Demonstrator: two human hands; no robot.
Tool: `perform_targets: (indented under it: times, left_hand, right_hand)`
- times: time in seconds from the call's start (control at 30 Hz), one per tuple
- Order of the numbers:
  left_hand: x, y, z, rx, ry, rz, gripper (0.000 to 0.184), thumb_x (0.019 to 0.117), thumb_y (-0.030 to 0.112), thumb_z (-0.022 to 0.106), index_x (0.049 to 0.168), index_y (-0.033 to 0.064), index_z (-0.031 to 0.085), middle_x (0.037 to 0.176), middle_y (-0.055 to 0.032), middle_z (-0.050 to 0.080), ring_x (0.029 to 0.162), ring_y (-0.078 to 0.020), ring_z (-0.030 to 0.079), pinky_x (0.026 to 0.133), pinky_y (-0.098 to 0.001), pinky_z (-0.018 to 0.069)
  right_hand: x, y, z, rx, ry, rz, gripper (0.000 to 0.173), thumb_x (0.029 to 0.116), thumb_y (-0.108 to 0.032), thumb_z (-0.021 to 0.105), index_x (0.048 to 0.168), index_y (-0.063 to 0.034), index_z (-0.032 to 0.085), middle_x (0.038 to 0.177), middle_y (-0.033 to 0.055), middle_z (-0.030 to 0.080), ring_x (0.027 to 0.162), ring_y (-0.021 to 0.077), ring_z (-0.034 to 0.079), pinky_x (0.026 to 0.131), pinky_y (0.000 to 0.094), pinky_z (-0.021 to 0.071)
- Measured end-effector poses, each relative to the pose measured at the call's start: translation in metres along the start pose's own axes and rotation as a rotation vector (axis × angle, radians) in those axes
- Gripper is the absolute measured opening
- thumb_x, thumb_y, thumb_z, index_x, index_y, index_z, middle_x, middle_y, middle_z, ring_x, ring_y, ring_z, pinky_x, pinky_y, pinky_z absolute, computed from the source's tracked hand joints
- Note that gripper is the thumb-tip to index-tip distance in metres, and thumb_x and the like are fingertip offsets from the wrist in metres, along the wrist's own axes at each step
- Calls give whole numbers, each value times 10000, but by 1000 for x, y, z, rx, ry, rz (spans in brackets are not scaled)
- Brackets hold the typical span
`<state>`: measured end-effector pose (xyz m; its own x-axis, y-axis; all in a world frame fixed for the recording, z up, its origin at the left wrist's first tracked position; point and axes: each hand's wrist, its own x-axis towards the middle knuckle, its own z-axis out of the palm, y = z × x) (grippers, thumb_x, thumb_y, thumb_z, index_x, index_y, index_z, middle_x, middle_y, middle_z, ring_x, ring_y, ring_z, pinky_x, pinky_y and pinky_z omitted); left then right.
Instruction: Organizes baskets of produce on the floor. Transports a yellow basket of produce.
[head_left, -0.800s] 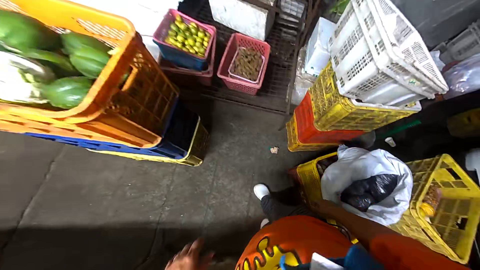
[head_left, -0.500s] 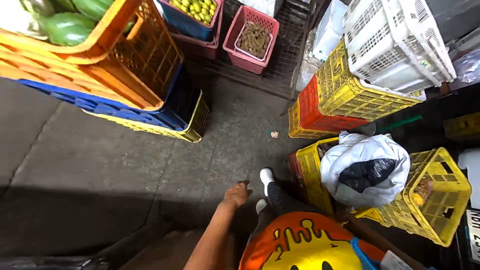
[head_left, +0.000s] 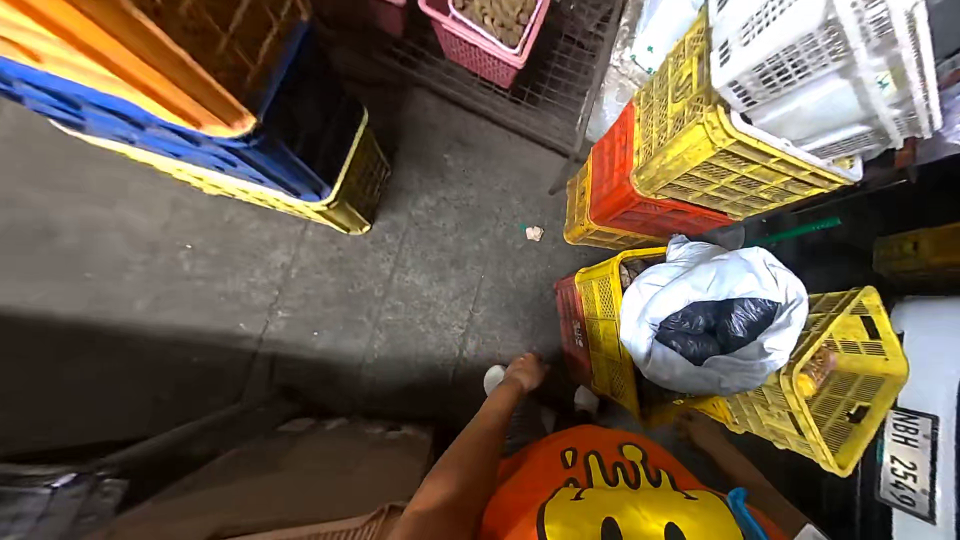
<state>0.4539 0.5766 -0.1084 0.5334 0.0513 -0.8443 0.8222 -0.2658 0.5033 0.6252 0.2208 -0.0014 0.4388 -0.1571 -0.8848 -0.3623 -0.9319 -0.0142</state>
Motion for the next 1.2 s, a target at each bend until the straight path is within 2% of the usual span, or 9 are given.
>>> perform_targets:
  times: [0.2,0.4,0.53,0.67,0.77,0.87,0.93,1.07,1.2]
  left_hand:
    - [29,55,52,-80,1,-5,430,1059,326,522,1387,56,592,1378,-228,608,1316,-393,563,1108,-599,418]
    - [75,98,166,-135,8,-55,424,1034,328,572,1340,38,621,1383,-235,598,1326,-382,553,1111,-591,419]
    - [100,120,254,-321,4,-151,588,995,358,650,1448,12,507,1409,-257,570,1339,-400,540,1117,-593,419]
    - [105,140,303,-421,139,-256,631,971,321,671,1472,8,451,1439,-255,537,1343,-387,540,1111,-562,443]
    - [110,142,310,-417,230,-323,633,958,361,684,1447,9,487,1469,-240,511,1346,-371,539,1105,-544,455]
    - [117,145,305,-347,203,-348,784,912,457,732,1493,19,439,1490,-244,492,1358,-387,526,1105,-565,451]
    - [123,147,301,-286,181,-374,791,902,469,736,1493,28,449,1482,-242,505,1345,-394,538,1084,-580,463]
    - [128,146,307,-299,195,-371,619,928,325,689,1452,53,505,1435,-225,556,1310,-390,569,1051,-601,477]
    - [122,152,316,-377,249,-402,588,931,264,644,1465,78,485,1365,-221,612,1258,-403,609,990,-616,514]
  right_hand:
    - [38,42,-30,66,-79,56,433,1107,-257,477,1463,-11,479,1352,236,617,1185,351,646,970,513,531]
    - [125,108,-86,-106,-142,0,430,1111,-253,448,1456,0,486,1307,231,630,1116,336,662,928,500,548]
    - [154,123,-110,-164,-224,-14,413,1111,-267,448,1428,-5,492,1278,221,634,1081,323,667,894,493,557]
    - [178,132,-123,22,-210,28,427,1103,-253,462,1463,-23,443,1290,225,639,1091,344,675,887,519,562]
    - [198,138,-116,239,-176,112,486,1106,-297,447,1504,-23,389,1299,235,632,1079,342,679,872,503,568]
    - [206,137,-84,435,-245,187,570,1106,-363,434,1523,3,308,1321,257,611,1089,340,677,897,473,572]
    - [209,131,-54,588,-300,195,565,1093,-378,455,1505,-5,351,1277,246,633,1041,311,692,869,428,586]
    - [212,122,-7,939,-219,113,480,1074,-211,500,1501,-35,371,1442,216,500,1213,315,592,973,439,544]
    - [219,131,-3,953,-186,49,405,1029,-123,523,1412,-25,434,1295,194,561,1075,282,634,864,406,583]
